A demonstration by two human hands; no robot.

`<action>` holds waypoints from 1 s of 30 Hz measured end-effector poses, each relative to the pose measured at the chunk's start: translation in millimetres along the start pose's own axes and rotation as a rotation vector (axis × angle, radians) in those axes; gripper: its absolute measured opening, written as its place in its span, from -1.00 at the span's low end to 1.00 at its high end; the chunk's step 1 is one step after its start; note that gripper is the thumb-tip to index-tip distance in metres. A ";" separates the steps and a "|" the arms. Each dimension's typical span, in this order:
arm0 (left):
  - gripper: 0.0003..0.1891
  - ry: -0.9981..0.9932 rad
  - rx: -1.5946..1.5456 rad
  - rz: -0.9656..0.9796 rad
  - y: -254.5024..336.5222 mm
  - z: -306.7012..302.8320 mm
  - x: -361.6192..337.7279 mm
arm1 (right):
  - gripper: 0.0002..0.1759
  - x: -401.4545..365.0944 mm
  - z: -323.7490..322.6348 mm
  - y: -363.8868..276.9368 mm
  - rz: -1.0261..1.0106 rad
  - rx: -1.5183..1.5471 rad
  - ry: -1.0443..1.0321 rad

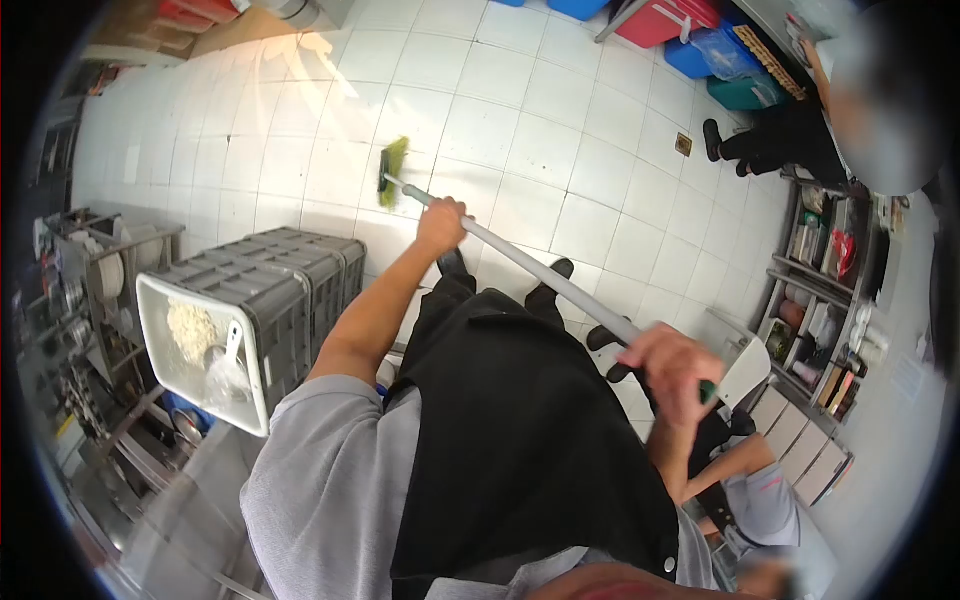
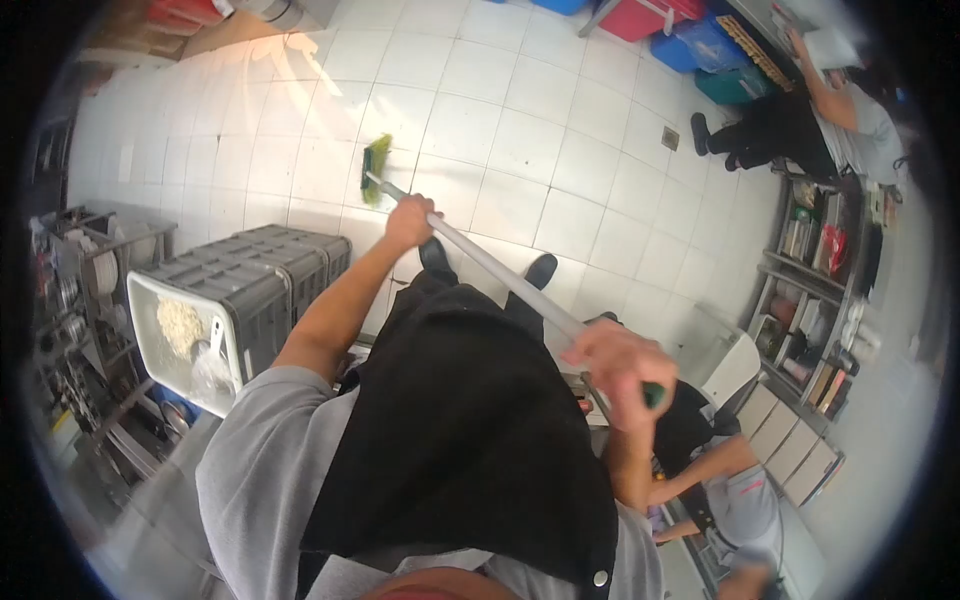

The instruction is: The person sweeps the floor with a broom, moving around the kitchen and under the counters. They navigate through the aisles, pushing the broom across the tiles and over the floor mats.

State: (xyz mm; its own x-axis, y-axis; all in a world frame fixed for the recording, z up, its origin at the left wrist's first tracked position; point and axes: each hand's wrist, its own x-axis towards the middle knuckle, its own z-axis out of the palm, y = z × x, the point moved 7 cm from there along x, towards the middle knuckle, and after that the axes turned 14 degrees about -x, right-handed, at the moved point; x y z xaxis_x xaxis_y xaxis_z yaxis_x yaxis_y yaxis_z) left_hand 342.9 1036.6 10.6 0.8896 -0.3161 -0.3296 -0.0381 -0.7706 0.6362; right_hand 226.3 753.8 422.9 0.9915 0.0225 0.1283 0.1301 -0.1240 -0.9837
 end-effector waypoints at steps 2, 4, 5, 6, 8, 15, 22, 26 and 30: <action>-0.64 -0.022 0.011 0.185 44.1 22.0 0.5 | -0.47 -23.9 -43.9 -20.4 0.026 -0.088 0.105; -0.62 -0.127 -0.133 0.267 116.2 53.4 -1.2 | -0.48 -38.8 -82.4 -72.9 -0.066 -0.087 0.112; -0.63 -0.239 -0.129 0.333 163.6 64.6 -8.4 | -0.46 -52.0 -98.0 -99.6 -0.075 -0.118 0.078; -0.66 -0.331 -0.188 0.373 202.8 88.2 -10.9 | -0.44 -62.9 -105.8 -127.5 -0.083 -0.176 0.079; -0.72 -0.439 -0.284 0.481 278.0 109.2 -16.7 | -0.43 -63.1 -95.1 -167.0 -0.097 -0.285 0.078; -0.72 -0.512 -0.342 0.369 340.7 200.8 69.0 | -0.35 -2.0 -103.1 -98.2 -0.108 -0.548 0.127; -0.86 -0.015 -0.140 0.288 164.2 114.3 114.8 | -0.40 2.5 -187.1 35.5 -0.071 0.112 0.176; -0.65 -0.097 0.140 0.011 163.4 58.6 109.8 | -0.44 11.1 -213.5 57.4 0.003 0.139 0.173; -0.59 -0.245 0.031 0.174 266.5 110.8 103.5 | -0.40 -21.8 -308.7 4.4 -0.068 0.053 0.206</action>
State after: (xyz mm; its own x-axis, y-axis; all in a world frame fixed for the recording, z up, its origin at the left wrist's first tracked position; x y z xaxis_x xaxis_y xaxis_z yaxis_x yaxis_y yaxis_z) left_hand 374.4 737.2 68.8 0.7321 -0.5661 -0.3789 -0.1975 -0.7087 0.6773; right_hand 207.2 446.5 454.6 0.9614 -0.1748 0.2124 0.2019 -0.0763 -0.9764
